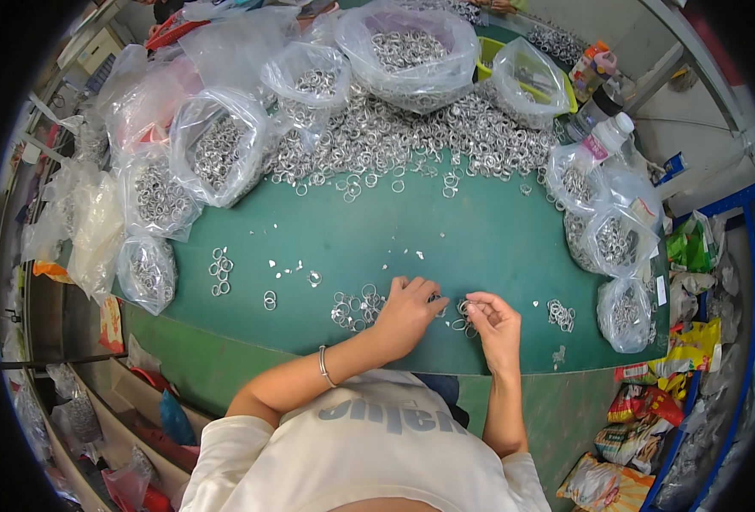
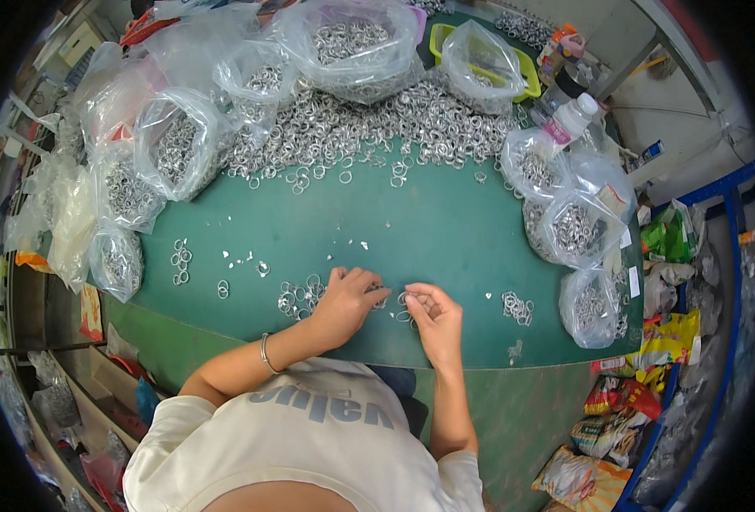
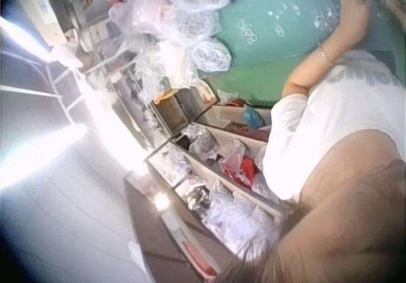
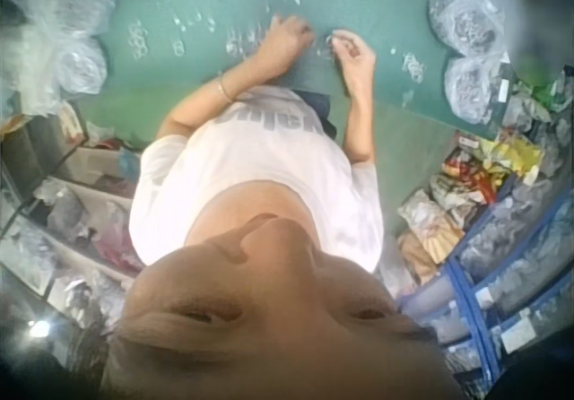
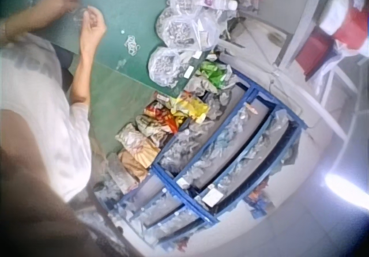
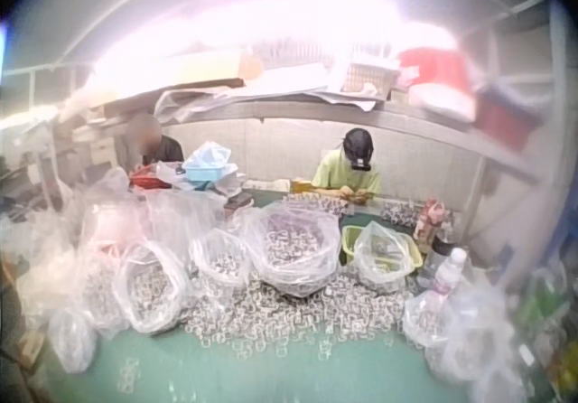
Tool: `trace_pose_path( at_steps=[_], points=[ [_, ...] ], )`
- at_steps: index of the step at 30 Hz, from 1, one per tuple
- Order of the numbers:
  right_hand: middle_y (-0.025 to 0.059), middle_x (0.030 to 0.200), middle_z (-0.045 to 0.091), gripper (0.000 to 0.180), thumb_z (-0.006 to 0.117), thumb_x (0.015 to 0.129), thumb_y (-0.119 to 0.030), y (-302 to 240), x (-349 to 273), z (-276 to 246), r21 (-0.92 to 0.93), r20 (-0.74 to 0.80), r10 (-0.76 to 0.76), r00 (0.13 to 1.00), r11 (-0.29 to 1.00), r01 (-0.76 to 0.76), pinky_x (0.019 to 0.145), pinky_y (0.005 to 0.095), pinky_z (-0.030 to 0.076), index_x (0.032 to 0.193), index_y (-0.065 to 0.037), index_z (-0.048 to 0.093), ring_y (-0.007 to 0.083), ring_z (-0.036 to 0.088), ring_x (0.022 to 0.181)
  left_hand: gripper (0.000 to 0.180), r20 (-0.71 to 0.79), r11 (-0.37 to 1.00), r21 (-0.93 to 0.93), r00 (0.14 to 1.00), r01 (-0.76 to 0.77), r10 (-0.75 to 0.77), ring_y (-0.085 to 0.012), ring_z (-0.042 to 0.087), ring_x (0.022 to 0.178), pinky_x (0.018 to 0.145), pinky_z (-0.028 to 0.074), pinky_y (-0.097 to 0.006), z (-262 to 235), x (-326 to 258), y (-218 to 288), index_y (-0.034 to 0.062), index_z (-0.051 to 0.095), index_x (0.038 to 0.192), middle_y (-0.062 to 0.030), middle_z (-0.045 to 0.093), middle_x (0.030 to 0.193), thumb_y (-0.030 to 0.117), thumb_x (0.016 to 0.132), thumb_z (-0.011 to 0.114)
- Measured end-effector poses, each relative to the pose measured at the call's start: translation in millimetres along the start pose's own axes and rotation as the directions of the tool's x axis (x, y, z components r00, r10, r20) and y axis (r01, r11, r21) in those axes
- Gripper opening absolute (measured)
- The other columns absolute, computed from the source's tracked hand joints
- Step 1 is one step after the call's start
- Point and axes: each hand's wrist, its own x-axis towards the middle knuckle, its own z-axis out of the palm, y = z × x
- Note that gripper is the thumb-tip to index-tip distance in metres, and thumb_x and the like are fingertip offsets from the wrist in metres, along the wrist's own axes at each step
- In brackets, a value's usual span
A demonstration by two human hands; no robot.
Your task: The person sorts and collects metal rings on a green workbench by hand, gathering them into small piles before placing them into a plastic container. They use a cloth to wipe the surface and handle various plastic bags containing the rings.
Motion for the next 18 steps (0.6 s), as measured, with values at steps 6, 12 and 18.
trace_pose_path(
  at_steps=[6, 12, 18],
  points=[
    [0.0047, 0.081, 0.063, 0.017, 0.061, 0.080, 0.004, -2, 1, 5, 0.165, -0.039, -0.044, 0.998, 0.985, 0.050, 0.058, 0.0174, 0.042, 0.097, 0.004, 0.060, 0.0063, 0.055, 0.068, 0.035, 0.031, 0.817, -0.556, 0.986, 0.154, -0.164, -0.0235, 0.053, 0.093, 0.082, 0.038, -0.036, -21, 3, 18, 0.0034, 0.055, 0.111, -0.0103, 0.055, 0.100, -0.006, 0.077, 0.053],
    [0.0064, 0.083, 0.064, 0.018, 0.062, 0.078, 0.008, -5, -4, 27, 0.204, 0.004, -0.122, 0.992, 0.972, 0.119, 0.063, 0.0199, 0.045, 0.096, 0.005, 0.060, 0.0088, 0.057, 0.072, 0.017, 0.240, 0.351, -0.853, 0.887, 0.386, -0.393, -0.0135, 0.061, 0.074, 0.070, 0.049, -0.026, -35, 14, 14, -0.0035, 0.057, 0.101, -0.0086, 0.064, 0.084, 0.003, 0.085, 0.057],
    [0.0080, 0.091, 0.058, 0.021, 0.061, 0.076, 0.011, -10, -8, 35, 0.020, -0.017, -0.282, 0.959, 0.959, 0.282, 0.066, 0.0207, 0.043, 0.096, 0.006, 0.060, 0.0095, 0.054, 0.076, 0.014, 0.248, -0.048, -0.965, 0.836, 0.258, -0.490, -0.0162, 0.063, 0.077, 0.071, 0.051, -0.027, -41, 13, -2, -0.0049, 0.056, 0.097, -0.0144, 0.064, 0.086, 0.002, 0.085, 0.057]
  ],
)
